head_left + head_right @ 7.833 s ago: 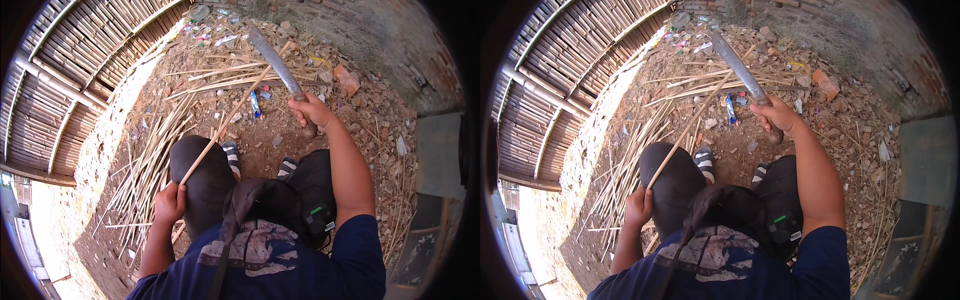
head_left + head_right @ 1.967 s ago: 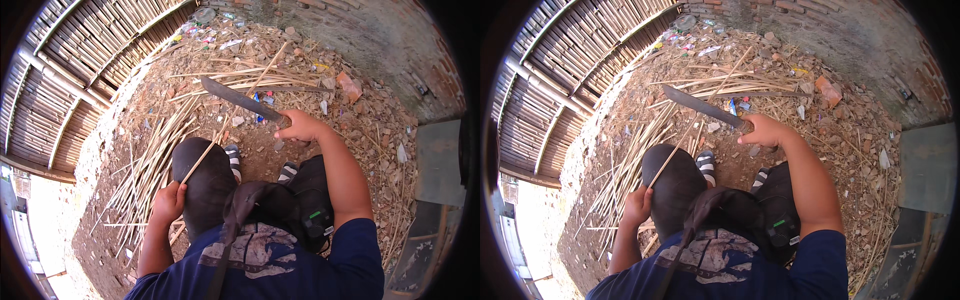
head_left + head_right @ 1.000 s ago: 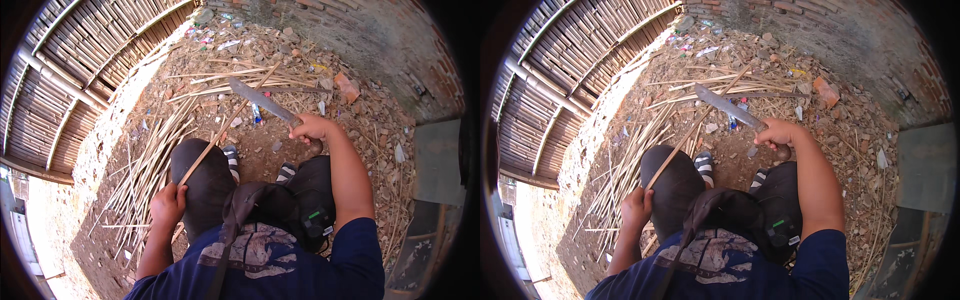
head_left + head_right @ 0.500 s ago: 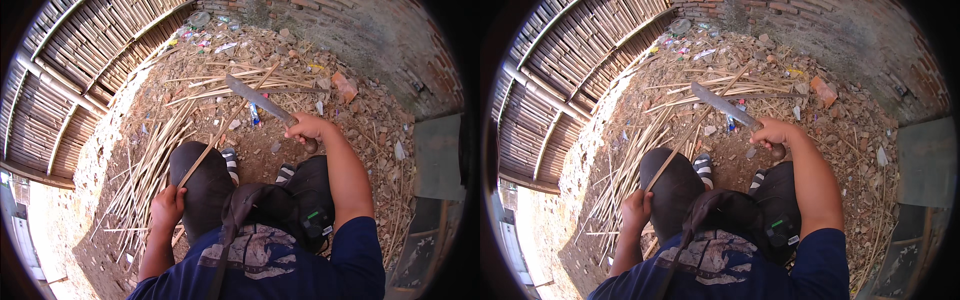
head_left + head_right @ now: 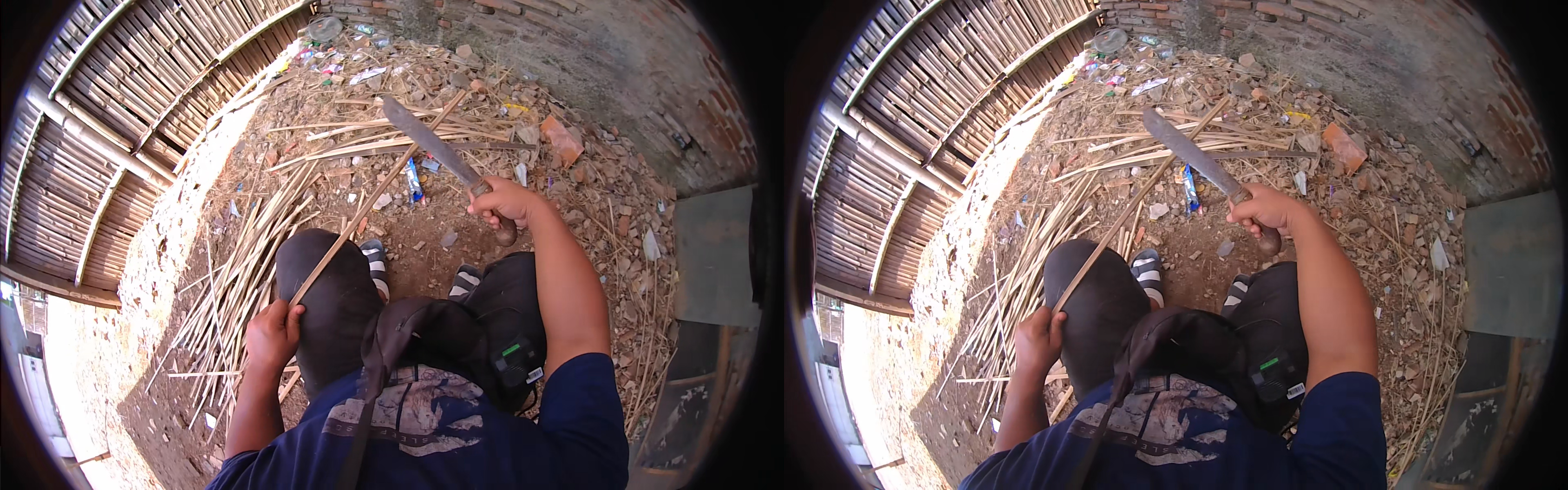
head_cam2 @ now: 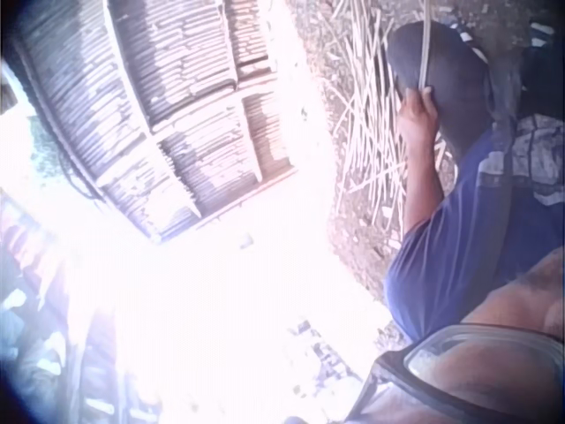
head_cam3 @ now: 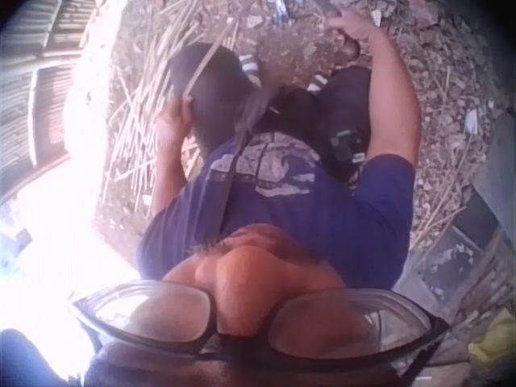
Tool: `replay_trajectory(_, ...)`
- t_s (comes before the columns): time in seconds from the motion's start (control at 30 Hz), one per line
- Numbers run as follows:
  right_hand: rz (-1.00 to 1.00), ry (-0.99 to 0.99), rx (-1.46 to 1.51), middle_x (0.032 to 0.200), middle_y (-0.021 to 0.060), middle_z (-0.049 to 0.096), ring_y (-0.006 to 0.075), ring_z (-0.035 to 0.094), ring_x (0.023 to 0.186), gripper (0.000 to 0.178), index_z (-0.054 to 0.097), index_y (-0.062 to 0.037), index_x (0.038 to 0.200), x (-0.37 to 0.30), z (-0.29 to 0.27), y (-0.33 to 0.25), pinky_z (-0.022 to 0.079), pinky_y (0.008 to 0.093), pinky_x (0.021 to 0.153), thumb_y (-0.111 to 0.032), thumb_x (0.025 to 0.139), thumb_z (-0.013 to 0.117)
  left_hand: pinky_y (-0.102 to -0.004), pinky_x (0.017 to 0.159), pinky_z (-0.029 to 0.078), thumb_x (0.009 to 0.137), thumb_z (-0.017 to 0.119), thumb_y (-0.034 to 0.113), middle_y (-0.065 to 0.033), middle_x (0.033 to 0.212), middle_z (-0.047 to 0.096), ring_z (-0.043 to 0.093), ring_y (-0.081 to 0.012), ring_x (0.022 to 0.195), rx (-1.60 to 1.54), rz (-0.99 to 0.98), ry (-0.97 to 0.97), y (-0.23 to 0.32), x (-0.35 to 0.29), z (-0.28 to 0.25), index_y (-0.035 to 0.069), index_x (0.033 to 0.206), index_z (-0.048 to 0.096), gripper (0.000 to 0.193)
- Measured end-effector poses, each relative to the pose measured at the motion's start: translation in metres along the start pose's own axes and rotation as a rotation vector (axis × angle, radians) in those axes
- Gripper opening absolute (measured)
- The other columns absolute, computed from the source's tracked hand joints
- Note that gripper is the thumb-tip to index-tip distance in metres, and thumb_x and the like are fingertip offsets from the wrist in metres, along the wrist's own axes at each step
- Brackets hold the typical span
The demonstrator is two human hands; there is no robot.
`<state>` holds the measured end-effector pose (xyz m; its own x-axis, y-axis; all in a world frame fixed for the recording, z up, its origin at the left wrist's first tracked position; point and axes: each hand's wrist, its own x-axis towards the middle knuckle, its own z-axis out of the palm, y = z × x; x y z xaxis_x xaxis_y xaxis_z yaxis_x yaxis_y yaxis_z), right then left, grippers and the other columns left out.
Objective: The person uses a large knife to shave and smooth the surface of bamboo strips while sitting on the ground.
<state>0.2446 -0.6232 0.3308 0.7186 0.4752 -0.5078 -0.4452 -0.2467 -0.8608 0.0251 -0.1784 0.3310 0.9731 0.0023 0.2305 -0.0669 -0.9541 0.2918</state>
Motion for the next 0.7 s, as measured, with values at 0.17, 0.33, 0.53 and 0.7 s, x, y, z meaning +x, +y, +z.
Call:
replay_trajectory(0.17,-0.006,-0.128,-0.167,0.066,-0.0001,0.056,0.0067,0.05,0.049,0.023,0.058,-0.0071,0.096,0.003,0.027,-0.011,0.041,0.026,0.046,-0.008,0.085,0.077,-0.0503,0.057,0.047,0.096,0.071,0.029,-0.0168,0.068,0.061,0.063,-0.0405,0.064,-0.024,-0.055,-0.043,0.004,0.001,-0.006,0.005,0.076,0.054,0.035)
replay_trajectory(0.33,-0.098,0.074,-0.013,0.066,-0.001,0.054,0.0079,0.049,0.049,0.022,0.056,-0.0079,0.095,0.011,0.004,0.005,0.041,0.0271,0.047,-0.01,0.086,0.076,-0.051,0.058,0.048,0.096,0.07,0.029,-0.0175,0.069,0.062,0.064,-0.0416,0.066,-0.021,-0.069,-0.066,0.006,0.003,-0.008,0.004,0.077,0.055,0.035)
replay_trajectory(0.53,0.008,0.043,-0.006,0.066,-0.0004,0.054,0.0083,0.05,0.05,0.021,0.056,-0.0074,0.094,0.009,0.003,0.006,0.043,0.0283,0.047,-0.01,0.087,0.075,-0.0511,0.058,0.047,0.096,0.069,0.029,-0.0181,0.069,0.062,0.063,-0.0419,0.065,-0.037,-0.054,-0.075,0.004,0.004,-0.006,0.004,0.076,0.053,0.036)
replay_trajectory(0.7,0.007,-0.106,-0.178,0.067,0.0005,0.056,0.0071,0.052,0.051,0.026,0.057,-0.0057,0.097,0.002,0.031,-0.012,0.043,0.0261,0.047,-0.009,0.084,0.079,-0.0514,0.058,0.046,0.097,0.069,0.028,-0.0189,0.069,0.061,0.063,-0.0422,0.065,-0.063,-0.06,-0.079,0.004,0.004,-0.01,0.004,0.076,0.052,0.036)
